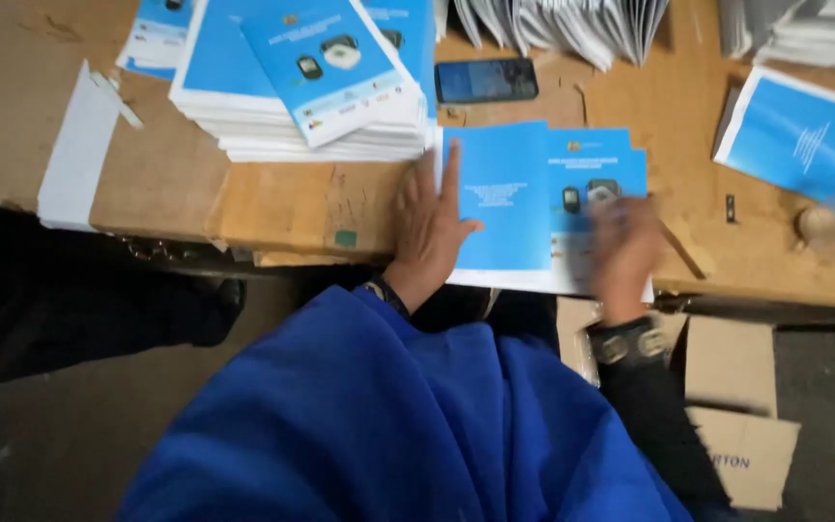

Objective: Folding printed sheets into booklets and stacking them on a table.

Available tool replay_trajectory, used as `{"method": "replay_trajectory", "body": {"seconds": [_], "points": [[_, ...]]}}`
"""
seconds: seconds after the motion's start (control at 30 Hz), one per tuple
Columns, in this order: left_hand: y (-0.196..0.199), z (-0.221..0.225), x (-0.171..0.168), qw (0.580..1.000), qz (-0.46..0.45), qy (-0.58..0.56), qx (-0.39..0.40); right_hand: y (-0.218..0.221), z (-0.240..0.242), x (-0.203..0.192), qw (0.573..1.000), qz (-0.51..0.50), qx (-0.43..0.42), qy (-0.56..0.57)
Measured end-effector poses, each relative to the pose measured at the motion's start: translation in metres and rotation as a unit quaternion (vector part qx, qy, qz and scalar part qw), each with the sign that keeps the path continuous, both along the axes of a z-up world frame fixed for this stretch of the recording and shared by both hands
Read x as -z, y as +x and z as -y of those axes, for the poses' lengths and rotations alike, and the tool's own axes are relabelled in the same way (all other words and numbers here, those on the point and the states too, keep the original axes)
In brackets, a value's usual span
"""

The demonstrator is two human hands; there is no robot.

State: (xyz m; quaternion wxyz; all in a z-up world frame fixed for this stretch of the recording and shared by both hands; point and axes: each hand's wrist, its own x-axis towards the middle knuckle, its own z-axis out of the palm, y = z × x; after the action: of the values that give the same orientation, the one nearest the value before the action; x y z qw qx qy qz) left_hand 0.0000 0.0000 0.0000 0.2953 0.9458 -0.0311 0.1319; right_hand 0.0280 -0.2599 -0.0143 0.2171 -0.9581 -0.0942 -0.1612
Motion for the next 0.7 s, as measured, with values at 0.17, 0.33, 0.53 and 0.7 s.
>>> {"method": "replay_trajectory", "body": {"seconds": [0.17, 0.33, 0.53, 0.7], "points": [[0.016, 0.032, 0.047, 0.990, 0.057, -0.006, 0.132, 0.036, 0.098, 0.048, 0.990, 0.131, 0.012, -0.055], [-0.024, 0.038, 0.033, 0.901, 0.148, 0.088, 0.398, 0.017, 0.092, 0.027, 0.994, 0.078, 0.058, -0.053], [-0.026, 0.047, 0.055, 0.908, 0.094, 0.149, 0.380, 0.011, 0.036, -0.027, 0.965, -0.030, -0.048, 0.255], [-0.024, 0.063, 0.108, 0.904, 0.277, 0.121, 0.303, -0.016, -0.025, -0.060, 0.919, -0.180, -0.271, 0.224]]}}
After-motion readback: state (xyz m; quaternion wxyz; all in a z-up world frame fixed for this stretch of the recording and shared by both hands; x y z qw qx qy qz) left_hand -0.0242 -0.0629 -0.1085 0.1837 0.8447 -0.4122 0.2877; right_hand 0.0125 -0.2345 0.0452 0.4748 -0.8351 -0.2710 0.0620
